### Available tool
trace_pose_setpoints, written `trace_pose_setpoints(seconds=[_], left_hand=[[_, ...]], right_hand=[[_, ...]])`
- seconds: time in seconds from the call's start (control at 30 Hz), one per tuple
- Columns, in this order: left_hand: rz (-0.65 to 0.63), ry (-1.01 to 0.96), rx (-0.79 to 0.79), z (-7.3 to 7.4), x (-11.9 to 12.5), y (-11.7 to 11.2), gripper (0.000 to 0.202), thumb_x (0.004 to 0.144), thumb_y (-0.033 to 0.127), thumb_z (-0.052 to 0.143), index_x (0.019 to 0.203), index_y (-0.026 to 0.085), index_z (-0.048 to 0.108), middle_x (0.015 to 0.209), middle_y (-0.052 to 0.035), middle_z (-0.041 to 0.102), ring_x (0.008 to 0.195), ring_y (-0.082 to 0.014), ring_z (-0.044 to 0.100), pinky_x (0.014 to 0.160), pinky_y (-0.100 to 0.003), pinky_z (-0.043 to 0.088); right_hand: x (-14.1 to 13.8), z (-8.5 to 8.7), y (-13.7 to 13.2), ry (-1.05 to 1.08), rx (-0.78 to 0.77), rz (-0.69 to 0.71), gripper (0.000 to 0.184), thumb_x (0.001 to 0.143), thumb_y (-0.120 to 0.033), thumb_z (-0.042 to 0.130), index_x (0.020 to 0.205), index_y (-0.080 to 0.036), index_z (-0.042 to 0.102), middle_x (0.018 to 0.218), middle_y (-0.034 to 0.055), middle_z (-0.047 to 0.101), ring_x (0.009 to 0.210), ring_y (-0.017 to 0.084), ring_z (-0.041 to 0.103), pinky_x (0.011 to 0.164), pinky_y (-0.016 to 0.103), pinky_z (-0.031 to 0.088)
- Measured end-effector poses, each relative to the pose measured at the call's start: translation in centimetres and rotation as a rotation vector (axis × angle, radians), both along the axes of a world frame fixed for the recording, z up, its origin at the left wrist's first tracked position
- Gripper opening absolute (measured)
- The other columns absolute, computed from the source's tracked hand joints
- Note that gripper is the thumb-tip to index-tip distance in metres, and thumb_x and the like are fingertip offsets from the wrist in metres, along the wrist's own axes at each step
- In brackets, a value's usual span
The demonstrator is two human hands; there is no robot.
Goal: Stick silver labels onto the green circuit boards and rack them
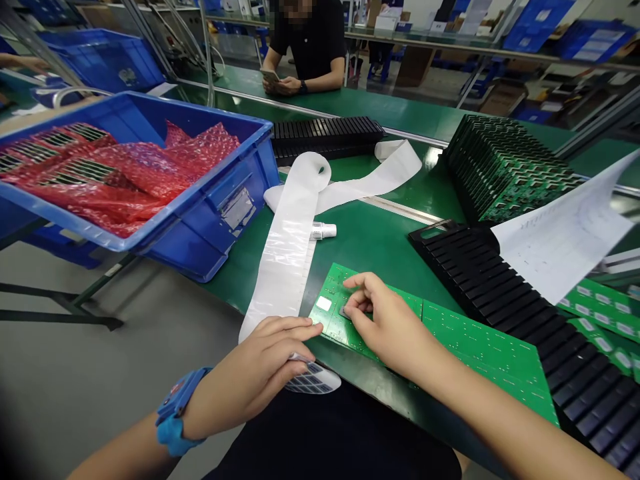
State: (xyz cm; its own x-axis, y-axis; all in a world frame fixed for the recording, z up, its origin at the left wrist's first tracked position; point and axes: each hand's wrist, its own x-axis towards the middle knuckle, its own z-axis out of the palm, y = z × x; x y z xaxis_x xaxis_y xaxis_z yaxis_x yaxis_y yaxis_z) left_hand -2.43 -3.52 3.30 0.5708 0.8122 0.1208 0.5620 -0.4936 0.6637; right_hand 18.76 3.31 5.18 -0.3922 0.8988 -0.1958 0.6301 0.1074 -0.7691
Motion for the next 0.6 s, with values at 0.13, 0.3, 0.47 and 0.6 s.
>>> trace_pose_setpoints(seconds=[0.13, 0.3, 0.47, 0.6], left_hand=[[0.028, -0.047, -0.049, 0.2, 0.0, -0.2, 0.021, 0.092, 0.017, 0.038, 0.102, 0.019, 0.057, 0.120, -0.0040, 0.060, 0.120, -0.0156, 0.044, 0.100, -0.032, 0.034], [0.057, -0.097, -0.065, 0.1, 0.1, -0.2, 0.023, 0.092, 0.015, 0.038, 0.104, 0.018, 0.057, 0.119, -0.0035, 0.060, 0.119, -0.0150, 0.045, 0.101, -0.032, 0.035], [0.123, -0.168, -0.100, -0.1, 0.2, -0.2, 0.025, 0.092, 0.015, 0.038, 0.106, 0.019, 0.057, 0.119, -0.0033, 0.059, 0.117, -0.0162, 0.046, 0.102, -0.034, 0.036], [0.186, -0.218, -0.143, 0.2, 0.4, -0.3, 0.028, 0.092, 0.016, 0.035, 0.109, 0.020, 0.057, 0.117, -0.0032, 0.060, 0.115, -0.0161, 0.049, 0.101, -0.033, 0.038]], right_hand=[[-0.4, -0.6, -0.3, 0.011, -0.006, -0.040, 0.025, 0.082, -0.024, 0.050, 0.105, -0.022, 0.041, 0.080, 0.0004, 0.062, 0.076, 0.015, 0.059, 0.073, 0.032, 0.047], [-0.7, -1.1, -0.8, -0.033, 0.114, -0.057, 0.019, 0.081, -0.020, 0.049, 0.099, -0.021, 0.044, 0.079, 0.0014, 0.063, 0.076, 0.016, 0.059, 0.071, 0.032, 0.048], [-0.7, -1.6, -2.2, -0.323, 0.608, 0.101, 0.007, 0.082, -0.018, 0.049, 0.086, -0.020, 0.055, 0.086, 0.0080, 0.063, 0.085, 0.024, 0.055, 0.073, 0.041, 0.043], [-0.6, -0.6, -3.1, -0.228, 0.736, 0.032, 0.012, 0.084, -0.020, 0.051, 0.092, -0.020, 0.059, 0.103, 0.0118, 0.058, 0.097, 0.027, 0.052, 0.080, 0.044, 0.041]])
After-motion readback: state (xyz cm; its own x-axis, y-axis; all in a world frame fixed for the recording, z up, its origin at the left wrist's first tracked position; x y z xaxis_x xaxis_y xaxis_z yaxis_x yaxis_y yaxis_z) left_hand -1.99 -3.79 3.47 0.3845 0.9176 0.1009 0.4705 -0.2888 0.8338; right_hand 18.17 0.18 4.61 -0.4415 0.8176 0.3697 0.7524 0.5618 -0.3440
